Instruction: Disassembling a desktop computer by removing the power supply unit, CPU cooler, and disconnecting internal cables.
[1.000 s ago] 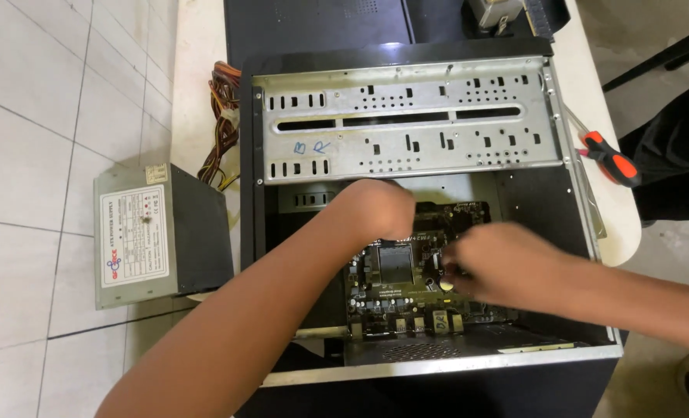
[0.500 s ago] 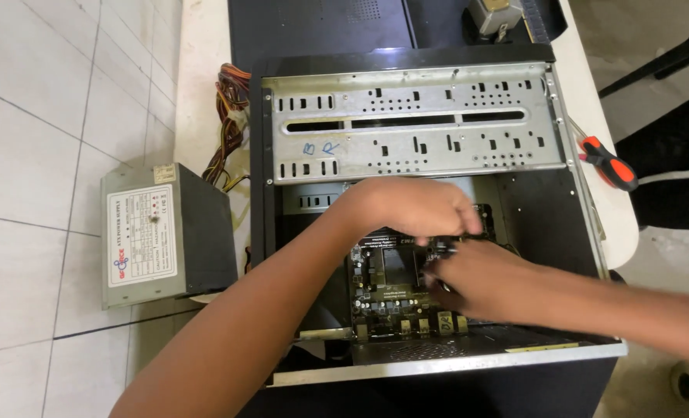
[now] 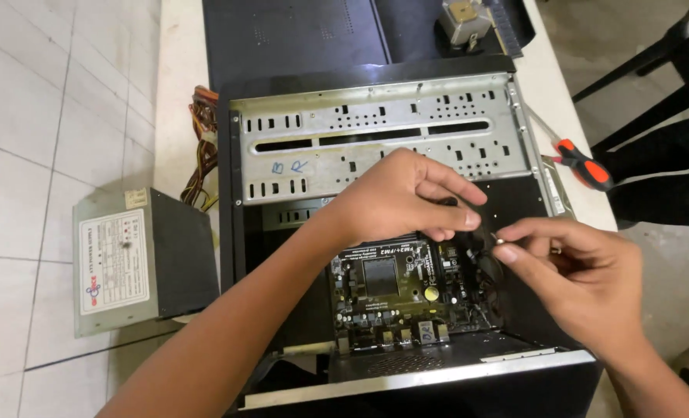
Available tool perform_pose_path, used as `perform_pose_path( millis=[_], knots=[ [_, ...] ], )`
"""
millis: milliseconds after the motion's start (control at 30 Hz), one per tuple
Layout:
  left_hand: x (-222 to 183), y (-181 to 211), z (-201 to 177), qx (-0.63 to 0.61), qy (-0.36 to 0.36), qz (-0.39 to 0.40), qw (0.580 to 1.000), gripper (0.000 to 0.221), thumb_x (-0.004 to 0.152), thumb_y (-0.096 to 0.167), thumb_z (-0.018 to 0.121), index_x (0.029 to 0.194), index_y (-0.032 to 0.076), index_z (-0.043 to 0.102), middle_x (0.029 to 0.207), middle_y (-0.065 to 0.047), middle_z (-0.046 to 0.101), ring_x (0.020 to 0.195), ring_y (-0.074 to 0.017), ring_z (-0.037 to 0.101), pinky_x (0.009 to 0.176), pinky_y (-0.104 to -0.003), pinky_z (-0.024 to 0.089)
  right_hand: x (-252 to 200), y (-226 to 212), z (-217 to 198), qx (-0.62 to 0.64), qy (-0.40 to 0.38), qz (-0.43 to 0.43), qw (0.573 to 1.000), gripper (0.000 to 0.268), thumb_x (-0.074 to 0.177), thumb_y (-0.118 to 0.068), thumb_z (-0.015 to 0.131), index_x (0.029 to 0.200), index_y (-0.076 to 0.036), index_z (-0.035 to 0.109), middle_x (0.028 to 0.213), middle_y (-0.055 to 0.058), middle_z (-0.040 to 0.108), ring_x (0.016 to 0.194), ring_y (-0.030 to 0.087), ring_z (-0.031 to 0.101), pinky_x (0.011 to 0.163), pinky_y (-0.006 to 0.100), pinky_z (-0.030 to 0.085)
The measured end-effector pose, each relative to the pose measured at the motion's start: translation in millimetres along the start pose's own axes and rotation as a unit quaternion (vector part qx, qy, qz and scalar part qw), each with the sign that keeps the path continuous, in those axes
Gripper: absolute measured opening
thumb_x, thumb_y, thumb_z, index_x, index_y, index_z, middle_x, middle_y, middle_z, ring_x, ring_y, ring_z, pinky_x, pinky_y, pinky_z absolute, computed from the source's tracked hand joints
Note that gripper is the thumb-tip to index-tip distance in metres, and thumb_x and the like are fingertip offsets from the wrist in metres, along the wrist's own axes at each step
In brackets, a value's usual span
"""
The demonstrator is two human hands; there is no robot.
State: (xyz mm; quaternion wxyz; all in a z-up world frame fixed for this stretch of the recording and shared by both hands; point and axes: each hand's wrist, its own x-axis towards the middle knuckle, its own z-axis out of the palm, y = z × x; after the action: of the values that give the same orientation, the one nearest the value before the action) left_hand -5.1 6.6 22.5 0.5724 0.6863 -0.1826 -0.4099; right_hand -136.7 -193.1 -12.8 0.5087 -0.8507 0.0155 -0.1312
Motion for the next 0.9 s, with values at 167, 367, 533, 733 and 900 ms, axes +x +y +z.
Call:
perform_pose_path(
  millis=[167, 367, 533, 733, 900],
  knots=[
    [4, -6, -4, -0.026, 0.032, 0.016, 0.999, 0.038, 0.076, 0.021, 0.080, 0.111, 0.006, 0.078, 0.098, -0.013, 0.083, 0.075, -0.0174, 0.077, 0.074, -0.026, 0.067, 4, -4, 4, -0.018, -0.062, 0.044, 0.997, 0.010, 0.084, -0.011, 0.080, 0.094, -0.009, 0.081, 0.055, -0.007, 0.043, 0.051, 0.004, 0.032, 0.047, 0.021, 0.026],
    [4, -3, -3, -0.042, 0.024, -0.029, 0.998, 0.037, 0.077, 0.017, 0.079, 0.111, 0.004, 0.079, 0.099, -0.014, 0.082, 0.078, -0.0181, 0.076, 0.077, -0.026, 0.066, 4, -8, 6, -0.026, -0.045, 0.065, 0.997, 0.008, 0.086, -0.008, 0.080, 0.094, -0.007, 0.080, 0.058, -0.005, 0.042, 0.054, 0.005, 0.032, 0.050, 0.021, 0.029],
    [3, -3, -3, -0.088, 0.039, -0.041, 0.994, 0.039, 0.075, 0.015, 0.079, 0.111, 0.002, 0.079, 0.106, -0.015, 0.081, 0.081, -0.0185, 0.075, 0.080, -0.026, 0.066, 2, -6, 7, -0.013, -0.030, 0.052, 0.998, 0.009, 0.086, -0.007, 0.080, 0.095, -0.006, 0.079, 0.059, -0.004, 0.043, 0.057, 0.004, 0.035, 0.053, 0.019, 0.033],
    [-3, 0, -1, -0.156, -0.013, -0.048, 0.987, 0.052, 0.074, 0.013, 0.078, 0.125, 0.004, 0.072, 0.115, -0.012, 0.079, 0.105, -0.0237, 0.074, 0.097, -0.034, 0.063, 2, 10, 3, 0.026, -0.037, 0.024, 0.999, 0.006, 0.093, -0.007, 0.074, 0.091, -0.007, 0.068, 0.064, -0.004, 0.052, 0.058, 0.004, 0.042, 0.057, 0.020, 0.035],
    [5, -16, -7, -0.104, -0.082, 0.066, 0.989, 0.055, 0.073, 0.008, 0.083, 0.127, 0.010, 0.071, 0.123, -0.009, 0.078, 0.143, -0.0241, 0.060, 0.126, -0.048, 0.036, 2, 8, 1, 0.031, -0.009, 0.061, 0.998, 0.007, 0.094, -0.006, 0.074, 0.092, -0.007, 0.068, 0.065, -0.004, 0.050, 0.057, 0.003, 0.037, 0.052, 0.020, 0.030]
  ],
)
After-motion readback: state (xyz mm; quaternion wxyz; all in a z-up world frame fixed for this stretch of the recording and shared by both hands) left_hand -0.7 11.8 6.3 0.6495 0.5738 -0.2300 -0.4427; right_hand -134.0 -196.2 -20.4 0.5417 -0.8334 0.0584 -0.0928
